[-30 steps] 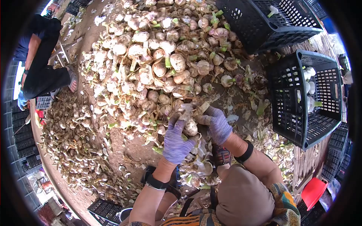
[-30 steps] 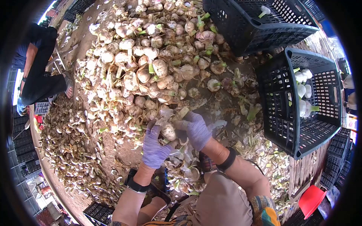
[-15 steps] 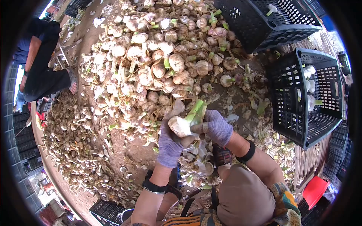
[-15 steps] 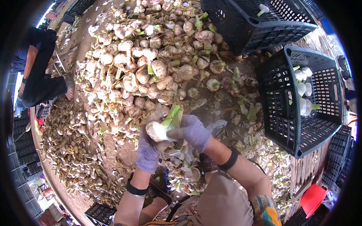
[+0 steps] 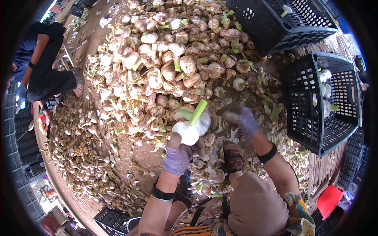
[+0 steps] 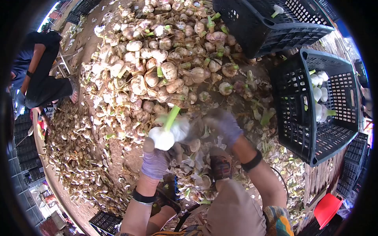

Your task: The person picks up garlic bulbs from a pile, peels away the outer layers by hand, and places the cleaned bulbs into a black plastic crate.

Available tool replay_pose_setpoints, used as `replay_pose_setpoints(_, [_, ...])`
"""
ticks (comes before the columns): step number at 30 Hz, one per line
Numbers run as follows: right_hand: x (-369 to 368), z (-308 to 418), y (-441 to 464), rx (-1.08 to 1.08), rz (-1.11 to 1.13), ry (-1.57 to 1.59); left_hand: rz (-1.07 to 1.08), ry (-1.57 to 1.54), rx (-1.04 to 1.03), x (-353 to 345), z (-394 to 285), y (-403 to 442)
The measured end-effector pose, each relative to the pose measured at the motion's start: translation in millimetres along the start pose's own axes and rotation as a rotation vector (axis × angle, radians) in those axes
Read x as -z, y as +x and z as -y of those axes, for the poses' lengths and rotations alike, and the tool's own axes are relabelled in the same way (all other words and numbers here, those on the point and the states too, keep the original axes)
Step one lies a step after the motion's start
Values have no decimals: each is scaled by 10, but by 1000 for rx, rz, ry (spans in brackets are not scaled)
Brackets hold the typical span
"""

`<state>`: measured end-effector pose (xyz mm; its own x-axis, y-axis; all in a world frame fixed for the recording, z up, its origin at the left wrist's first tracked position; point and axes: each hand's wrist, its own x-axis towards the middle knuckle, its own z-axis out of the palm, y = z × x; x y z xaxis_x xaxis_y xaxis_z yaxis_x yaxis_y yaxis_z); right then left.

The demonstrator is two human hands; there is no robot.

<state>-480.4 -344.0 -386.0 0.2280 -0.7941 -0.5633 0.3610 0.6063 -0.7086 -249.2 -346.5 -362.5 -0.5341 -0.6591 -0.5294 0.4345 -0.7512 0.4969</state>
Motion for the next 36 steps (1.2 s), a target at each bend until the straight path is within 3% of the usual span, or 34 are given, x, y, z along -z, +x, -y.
replay_pose_setpoints(1, [31, 89, -64, -19, -136, 20, -43, 38, -72, 39, 45, 24])
replay_pose_setpoints(2, [-86, 310, -173, 17, 101, 89, -168, 153, -136, -67, 35, 2])
replay_pose_setpoints(3, [-131, 230, -139, 16, 89, 91, -246, 385, -235, -124, 132, 88])
replay_pose_setpoints(5, [-274, -34, 9, 214, 106, -275, -206, 529, -403, -114, 307, 130])
replay_pose_setpoints(6, [-387, -101, 42, 24, -8, 263, -206, 530, -402, -180, 257, 116])
replay_pose_setpoints(7, [-259, -354, 128, 25, -7, 266, -243, 173, -358, -264, 177, 94])
replay_pose_setpoints(8, [-274, -339, 205, 116, 85, 123, -272, -185, -308, -310, 116, 90])
replay_pose_setpoints(9, [-286, -322, 236, 202, 176, -23, -273, -187, -309, -209, 113, 111])
replay_pose_setpoints(10, [-129, -226, 91, 446, 188, -964, -226, -131, -389, -20, 128, 127])
replay_pose_setpoints(11, [-114, -273, 79, 440, 189, -966, -175, -75, -468, 109, 113, 126])
replay_pose_setpoints(13, [18, -529, 104, -48, -138, 24, -201, -88, -473, -47, -97, -4])
replay_pose_setpoints(14, [533, -1214, 435, 380, -102, -580, -155, -76, -492, -180, -235, -52])
replay_pose_setpoints(15, [519, -1161, 411, 381, -108, -583, -110, -63, -510, -222, -331, -83])
replay_pose_setpoints(17, [490, -1010, 329, -26, -285, 27, 19, -42, -495, -84, -375, -256])
replay_pose_setpoints(18, [471, -948, 246, 105, -250, -13, 22, 382, -377, -88, -419, -349])
replay_pose_setpoints(19, [460, -890, 210, 105, -246, -14, 22, 806, -244, -94, -445, -405])
replay_pose_setpoints(20, [430, -849, 186, 189, -167, -64, -8, 1029, -128, -148, -384, -403])
replay_pose_setpoints(21, [345, -751, 158, 271, -82, -114, -20, 1603, -186, -71, -270, -366])
replay_pose_setpoints(23, [70, -419, 18, 194, -68, 7, -248, 1145, 43, -45, -73, -303])
replay_pose_setpoints(24, [-57, -263, -57, 117, -72, 126, -260, 1148, 44, -38, -2, -256])
replay_pose_setpoints(26, [-179, -120, -163, 168, -29, 42, -365, 501, -9, -49, 65, -151])
replay_pose_setpoints(28, [-153, -173, -123, 388, 48, -203, -370, 450, 66, -167, -46, -82])
replay_pose_setpoints(29, [-163, -150, -112, 384, 56, -206, -366, 399, 146, -221, -78, -50])
replay_pose_setpoints(31, [-191, -63, -92, 708, 129, -639, -437, 441, 100, -240, -75, 2])
replay_pose_setpoints(36, [-229, -13, -115, 752, 180, -839, -318, 544, 115, -195, -193, -5])
